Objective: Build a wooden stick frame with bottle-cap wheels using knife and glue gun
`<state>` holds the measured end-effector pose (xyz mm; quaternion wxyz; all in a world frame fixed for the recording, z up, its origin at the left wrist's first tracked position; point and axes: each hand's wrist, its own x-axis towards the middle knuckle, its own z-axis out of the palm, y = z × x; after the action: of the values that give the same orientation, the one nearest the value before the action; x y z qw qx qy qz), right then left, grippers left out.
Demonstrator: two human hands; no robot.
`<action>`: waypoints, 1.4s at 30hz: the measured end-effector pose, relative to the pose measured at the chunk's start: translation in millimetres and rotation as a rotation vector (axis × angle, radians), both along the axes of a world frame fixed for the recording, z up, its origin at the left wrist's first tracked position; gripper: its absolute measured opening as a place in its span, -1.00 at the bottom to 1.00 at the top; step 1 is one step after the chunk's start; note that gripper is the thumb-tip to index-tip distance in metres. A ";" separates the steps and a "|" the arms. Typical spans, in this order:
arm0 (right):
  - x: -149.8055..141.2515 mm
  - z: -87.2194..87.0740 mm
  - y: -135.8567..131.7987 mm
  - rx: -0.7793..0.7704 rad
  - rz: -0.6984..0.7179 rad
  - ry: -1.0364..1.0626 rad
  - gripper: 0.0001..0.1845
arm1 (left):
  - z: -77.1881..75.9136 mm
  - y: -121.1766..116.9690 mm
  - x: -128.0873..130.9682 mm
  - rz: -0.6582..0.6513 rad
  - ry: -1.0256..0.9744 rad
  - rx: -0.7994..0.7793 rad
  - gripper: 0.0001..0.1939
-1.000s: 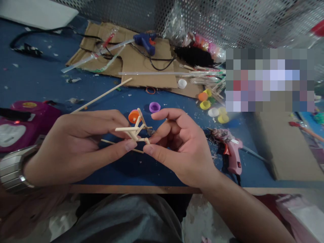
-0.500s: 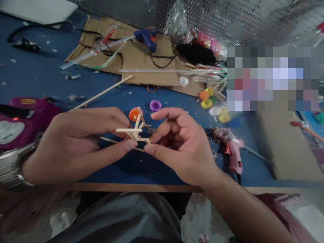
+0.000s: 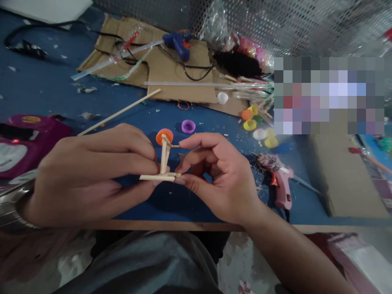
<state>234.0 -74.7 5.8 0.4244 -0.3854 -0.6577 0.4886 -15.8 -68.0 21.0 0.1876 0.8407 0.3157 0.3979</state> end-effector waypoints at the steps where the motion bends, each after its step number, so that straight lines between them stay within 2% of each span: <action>1: 0.8 -0.8 -0.4 0.022 -0.001 -0.013 -0.43 | 0.1 0.2 0.3 -0.006 0.000 0.013 -0.78; 9: 5.7 -5.1 -2.4 0.150 -0.006 -0.083 -0.40 | 0.1 1.9 -0.7 -0.048 0.008 0.037 -0.78; 21: 4.9 -2.4 -1.9 0.148 -0.036 -0.126 -0.40 | -6.0 3.4 0.4 -0.034 -0.020 0.070 -0.80; 26: 3.4 -0.9 -2.5 0.141 -0.028 -0.109 -0.38 | -9.7 5.8 -1.6 -0.086 -0.016 0.146 -0.86; 31: 1.8 -1.2 -0.4 0.162 0.005 -0.072 -0.37 | -6.5 1.8 0.6 -0.010 0.028 0.062 -0.83; 36: 1.8 -3.0 -0.1 0.156 -0.004 -0.051 -0.47 | -4.4 -0.2 2.7 0.010 0.012 -0.002 -0.81; 42: 2.2 -5.2 -1.5 0.127 -0.034 -0.037 -0.52 | -4.4 -0.4 2.5 -0.001 0.015 0.019 -0.79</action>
<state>236.2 -76.1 0.6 0.4441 -0.3778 -0.6884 0.4315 -13.4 -68.4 16.6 0.1773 0.8456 0.3131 0.3943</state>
